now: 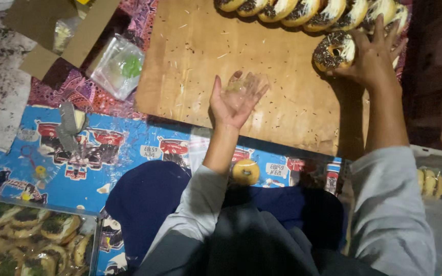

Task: The person sits on the floor and repeatedly picks up donuts from a wooden board, places them into clear plastic bags, and sets the packaged donuts into a white plastic crate. The person handles both plain and seeded donuts.

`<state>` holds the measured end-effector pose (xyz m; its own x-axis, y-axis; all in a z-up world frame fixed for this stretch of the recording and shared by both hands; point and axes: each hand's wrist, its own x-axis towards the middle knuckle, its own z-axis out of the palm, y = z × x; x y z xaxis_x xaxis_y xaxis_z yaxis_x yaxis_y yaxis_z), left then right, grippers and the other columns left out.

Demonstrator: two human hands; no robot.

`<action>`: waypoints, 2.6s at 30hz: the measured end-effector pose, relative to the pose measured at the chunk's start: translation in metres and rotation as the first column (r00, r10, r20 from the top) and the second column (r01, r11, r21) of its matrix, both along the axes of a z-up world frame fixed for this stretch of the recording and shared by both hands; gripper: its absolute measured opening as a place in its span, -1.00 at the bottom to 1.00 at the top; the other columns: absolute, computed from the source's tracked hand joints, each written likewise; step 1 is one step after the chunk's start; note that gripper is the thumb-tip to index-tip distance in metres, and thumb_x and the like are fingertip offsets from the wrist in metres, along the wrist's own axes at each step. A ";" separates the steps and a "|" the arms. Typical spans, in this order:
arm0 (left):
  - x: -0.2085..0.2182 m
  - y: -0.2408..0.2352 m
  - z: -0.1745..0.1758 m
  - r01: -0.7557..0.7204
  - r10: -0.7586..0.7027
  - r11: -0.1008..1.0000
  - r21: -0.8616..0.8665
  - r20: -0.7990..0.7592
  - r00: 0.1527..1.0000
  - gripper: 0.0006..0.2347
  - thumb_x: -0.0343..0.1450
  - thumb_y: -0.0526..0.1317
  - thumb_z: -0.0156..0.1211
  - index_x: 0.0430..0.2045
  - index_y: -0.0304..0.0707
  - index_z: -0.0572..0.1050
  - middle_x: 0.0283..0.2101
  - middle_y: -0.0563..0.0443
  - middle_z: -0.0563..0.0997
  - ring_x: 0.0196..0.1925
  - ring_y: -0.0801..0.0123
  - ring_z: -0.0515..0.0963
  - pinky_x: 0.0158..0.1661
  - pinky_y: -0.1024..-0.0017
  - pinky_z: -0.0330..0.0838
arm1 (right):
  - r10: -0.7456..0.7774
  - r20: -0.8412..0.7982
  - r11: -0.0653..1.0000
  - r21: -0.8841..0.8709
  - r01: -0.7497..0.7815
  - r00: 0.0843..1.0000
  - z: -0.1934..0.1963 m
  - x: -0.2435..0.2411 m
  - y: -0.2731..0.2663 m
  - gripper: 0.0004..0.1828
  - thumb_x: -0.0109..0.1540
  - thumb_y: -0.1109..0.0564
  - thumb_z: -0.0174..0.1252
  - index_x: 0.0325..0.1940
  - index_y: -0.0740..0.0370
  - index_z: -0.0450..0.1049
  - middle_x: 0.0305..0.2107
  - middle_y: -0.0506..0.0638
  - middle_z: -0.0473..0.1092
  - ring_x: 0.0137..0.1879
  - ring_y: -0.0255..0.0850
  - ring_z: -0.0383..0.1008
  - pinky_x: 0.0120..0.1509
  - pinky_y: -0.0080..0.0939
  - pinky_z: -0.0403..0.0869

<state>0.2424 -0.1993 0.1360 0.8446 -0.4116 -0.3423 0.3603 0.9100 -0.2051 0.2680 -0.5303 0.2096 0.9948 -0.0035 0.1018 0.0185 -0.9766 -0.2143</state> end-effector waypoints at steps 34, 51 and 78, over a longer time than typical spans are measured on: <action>-0.188 0.080 0.104 -0.737 -0.538 -0.491 0.464 0.504 0.676 -0.83 0.39 -0.44 0.28 -0.17 -0.30 0.54 -0.13 -0.11 0.60 -0.05 0.01 0.52 0.05 0.17 0.43 | -0.169 0.524 0.917 0.393 -0.061 0.835 0.019 -0.207 0.298 -0.25 0.01 0.23 0.45 0.30 0.25 0.45 0.30 0.38 0.22 0.46 0.24 0.11 0.54 0.10 0.09; -0.273 0.240 0.080 -0.850 -0.547 -0.381 0.363 0.653 0.524 -0.88 0.49 -0.39 0.23 -0.14 -0.26 0.63 -0.06 -0.11 0.70 0.10 0.11 0.70 0.24 0.22 0.53 | 0.369 -0.243 0.524 0.852 0.015 0.897 0.022 -0.261 0.359 -0.52 0.25 0.07 0.27 0.24 0.24 0.46 -0.05 0.13 0.52 -0.05 -0.17 0.53 0.00 -0.16 0.49; -0.340 0.293 0.060 -0.417 0.195 -0.233 0.879 0.462 0.865 -0.84 0.57 -0.37 0.06 -0.10 -0.48 0.58 -0.14 -0.13 0.70 -0.08 0.41 0.68 0.00 0.47 0.57 | 0.483 -0.367 0.738 0.659 -0.145 0.795 -0.077 -0.243 0.439 -0.53 0.27 0.12 0.20 0.25 0.32 0.41 -0.08 0.25 0.55 0.08 0.07 0.57 0.14 0.03 0.52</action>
